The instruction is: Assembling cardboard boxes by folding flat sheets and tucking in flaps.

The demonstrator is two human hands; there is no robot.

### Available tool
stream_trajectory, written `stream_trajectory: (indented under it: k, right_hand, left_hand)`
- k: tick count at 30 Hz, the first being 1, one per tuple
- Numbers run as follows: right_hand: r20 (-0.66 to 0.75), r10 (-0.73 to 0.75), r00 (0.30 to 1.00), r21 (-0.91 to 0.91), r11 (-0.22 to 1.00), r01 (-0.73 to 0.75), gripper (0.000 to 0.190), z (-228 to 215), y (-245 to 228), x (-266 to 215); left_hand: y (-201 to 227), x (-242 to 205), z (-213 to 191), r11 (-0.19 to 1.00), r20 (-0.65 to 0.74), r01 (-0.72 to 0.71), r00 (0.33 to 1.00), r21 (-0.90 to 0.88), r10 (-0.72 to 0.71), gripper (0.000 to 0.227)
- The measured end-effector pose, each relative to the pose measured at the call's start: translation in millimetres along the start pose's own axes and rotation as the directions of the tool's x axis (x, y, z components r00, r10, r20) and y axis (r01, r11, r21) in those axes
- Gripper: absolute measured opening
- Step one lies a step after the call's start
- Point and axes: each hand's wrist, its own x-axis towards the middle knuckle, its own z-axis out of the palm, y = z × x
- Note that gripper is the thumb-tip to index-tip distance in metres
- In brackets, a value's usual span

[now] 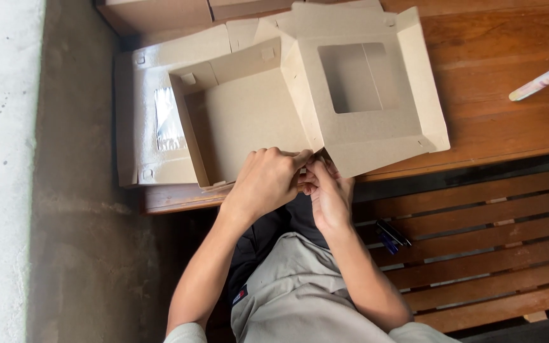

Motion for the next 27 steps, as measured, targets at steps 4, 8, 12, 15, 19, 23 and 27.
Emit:
stream_trajectory:
  k: [4,8,12,15,19,23,27]
  right_hand:
    - [0.085,-0.046,0.995,0.031,0.999,0.043,0.015,7.8,-6.5,-14.1]
    - [0.127,-0.037,0.991,0.02,0.999,0.035,0.015,-8.8,3.7,-7.3]
    - [0.137,-0.09,0.987,-0.047,0.994,0.097,0.016,-21.3,15.1,9.9]
    - [0.13,-0.106,0.986,-0.103,0.987,0.12,0.019,-18.5,9.1,12.2]
    - [0.086,-0.22,0.972,-0.253,0.938,0.235,0.023,-21.1,10.7,17.5]
    - [0.079,-0.247,0.966,-0.442,0.86,0.256,0.029,-17.2,-8.4,11.4]
    - [0.119,-0.491,0.863,-0.649,0.62,0.442,0.042,-22.9,-13.3,14.3]
  left_hand:
    - [1.4,0.0,-4.1,0.996,-0.001,0.044,0.999,-0.072,-0.044,0.022]
    - [-4.1,-2.0,3.8,0.996,0.004,0.04,0.999,-0.082,-0.04,0.022]
    - [-3.0,-0.9,4.5,0.997,0.007,0.018,1.0,-0.068,-0.018,0.022]
    - [-4.3,-1.6,8.0,0.997,0.012,0.021,1.0,-0.073,-0.021,0.02]
    - [1.5,-1.1,3.7,0.992,0.021,0.069,0.998,-0.107,-0.067,0.021]
    - [-3.7,1.9,7.9,0.976,0.025,0.117,0.993,-0.185,-0.115,0.022]
    - [-3.8,1.8,13.7,0.968,-0.013,0.2,0.979,-0.154,-0.204,0.027]
